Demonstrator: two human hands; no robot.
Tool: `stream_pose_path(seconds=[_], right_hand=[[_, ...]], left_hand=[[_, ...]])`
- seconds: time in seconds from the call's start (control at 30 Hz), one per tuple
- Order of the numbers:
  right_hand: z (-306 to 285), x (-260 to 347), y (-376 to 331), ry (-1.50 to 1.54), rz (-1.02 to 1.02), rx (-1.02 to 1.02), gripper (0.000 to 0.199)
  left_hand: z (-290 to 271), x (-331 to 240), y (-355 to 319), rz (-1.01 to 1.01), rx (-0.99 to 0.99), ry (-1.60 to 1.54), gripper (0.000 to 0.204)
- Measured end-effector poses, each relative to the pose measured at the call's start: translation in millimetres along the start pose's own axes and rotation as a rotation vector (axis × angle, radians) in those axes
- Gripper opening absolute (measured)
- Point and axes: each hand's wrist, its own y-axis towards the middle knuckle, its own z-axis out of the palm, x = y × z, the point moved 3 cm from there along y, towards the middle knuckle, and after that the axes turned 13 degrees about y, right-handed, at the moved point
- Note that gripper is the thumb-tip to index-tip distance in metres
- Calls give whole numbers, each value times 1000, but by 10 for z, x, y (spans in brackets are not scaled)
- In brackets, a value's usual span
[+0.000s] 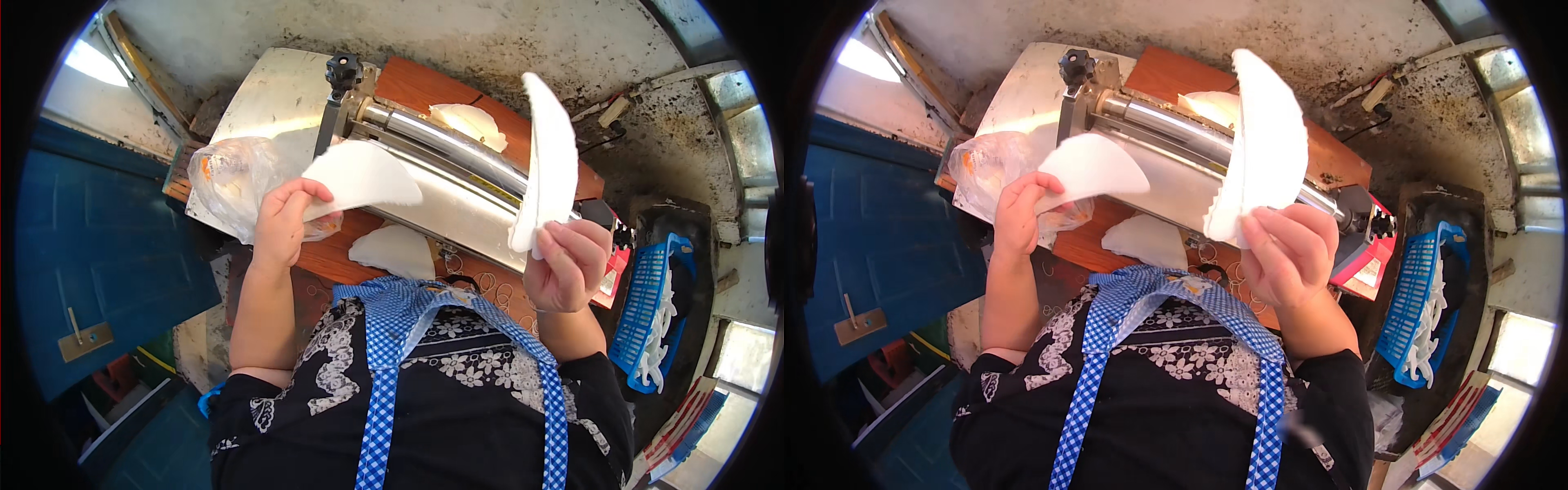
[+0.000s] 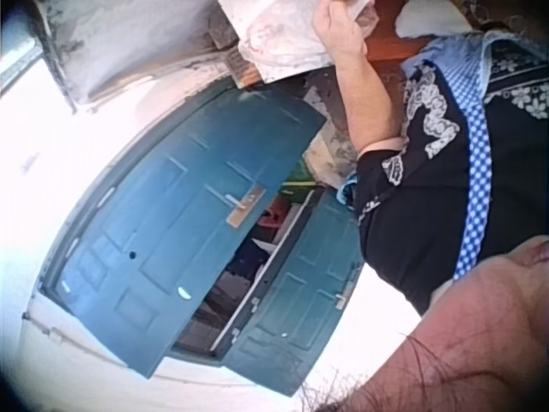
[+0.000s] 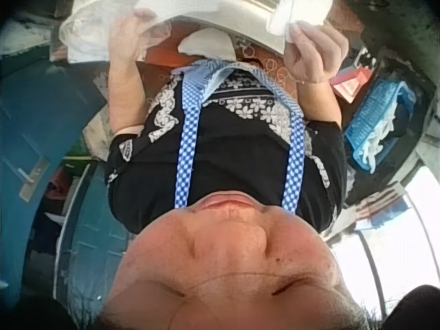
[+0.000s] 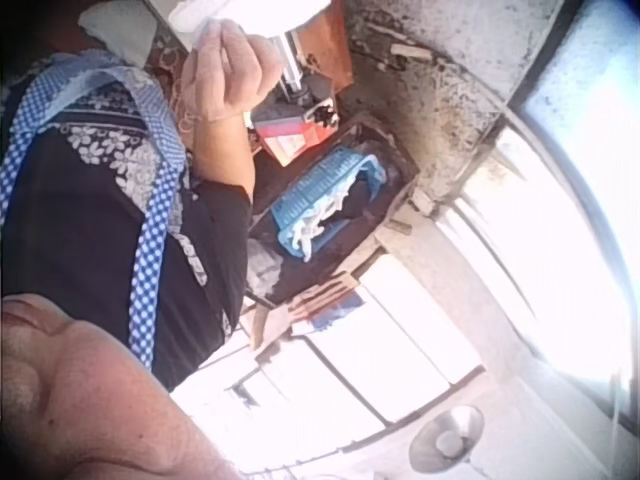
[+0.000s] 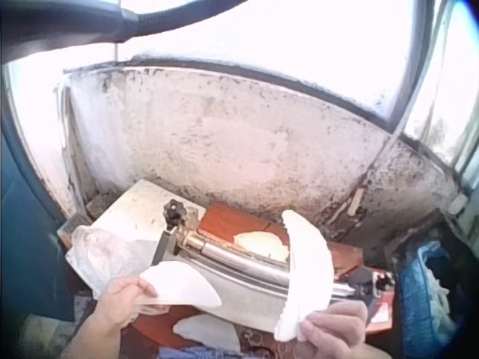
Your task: Manually applying material or glue to shoe upper components using a rolling machine.
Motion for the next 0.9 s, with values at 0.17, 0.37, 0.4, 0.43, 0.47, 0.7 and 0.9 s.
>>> stream_pose_path(seconds=[0.17,0.37,0.4,0.43,0.47,0.7,0.9], right_hand=[[515,271,21,441,40,422,18],[729,-58,-313,1187,890,334,19],[747,-73,-371,1331,1099,223,18],[748,-63,-378,1332,1099,223,18],[718,-53,-345,1107,893,246,19],[768,115,-169,668,276,327,22],[251,-576,-320,892,907,-347,15]], left_hand=[[736,-80,-152,-2,464,-47,19],[637,-20,-147,-114,459,108,14],[575,24,-134,-97,488,148,14],[562,21,-136,-81,512,187,15],[578,13,-144,-82,512,188,15],[729,83,-163,-134,350,5,19],[-107,15,-204,-65,181,159,21]])
